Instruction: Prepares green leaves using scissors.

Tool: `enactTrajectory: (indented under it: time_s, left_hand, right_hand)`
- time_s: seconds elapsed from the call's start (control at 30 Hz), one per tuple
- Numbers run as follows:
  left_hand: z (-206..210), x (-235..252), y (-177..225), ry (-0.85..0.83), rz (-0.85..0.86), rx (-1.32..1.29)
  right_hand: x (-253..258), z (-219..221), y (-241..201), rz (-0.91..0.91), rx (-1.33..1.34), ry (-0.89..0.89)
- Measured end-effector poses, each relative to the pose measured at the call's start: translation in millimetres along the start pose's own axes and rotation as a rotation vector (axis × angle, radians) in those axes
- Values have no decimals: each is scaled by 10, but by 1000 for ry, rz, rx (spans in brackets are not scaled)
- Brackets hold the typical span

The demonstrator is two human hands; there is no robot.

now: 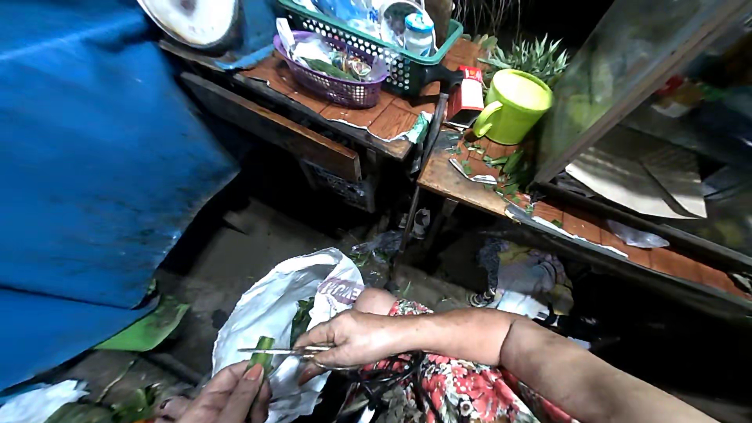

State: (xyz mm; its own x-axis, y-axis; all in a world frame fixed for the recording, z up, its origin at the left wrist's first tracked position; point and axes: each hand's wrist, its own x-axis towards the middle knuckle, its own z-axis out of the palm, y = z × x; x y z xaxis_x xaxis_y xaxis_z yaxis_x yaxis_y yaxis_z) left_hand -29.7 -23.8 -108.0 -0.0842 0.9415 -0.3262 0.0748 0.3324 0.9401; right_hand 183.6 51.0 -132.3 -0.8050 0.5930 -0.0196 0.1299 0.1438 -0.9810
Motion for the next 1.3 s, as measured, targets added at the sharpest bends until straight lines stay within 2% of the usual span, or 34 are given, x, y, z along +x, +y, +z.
enactTrajectory:
  time_s: [0.3,0.53,0.7,0.83,0.97,1.13,1.3]
  left_hand:
    - [35,-12,25,1,1,5]
    - [58,3,45,91,92,-60]
    - [108,-23,57,-35,21,65]
    - [249,-22,12,-70,26,196]
    - [277,-23,8,-71,40,285]
    - [253,-23,-21,-106,79,261]
    - [218,-20,13,-99,19,240]
  right_hand:
    - [-12,-7,-8,6,17,-11]
    - [-27,-3,-44,105,132,46]
    - [15,22,-59,81,218,246]
    - [33,29,-121,60,282,279]
    - [69,70,-51,-10,226,299]
    - [81,32,-88,-25,166,337]
    - [110,-48,-83,-12,192,405]
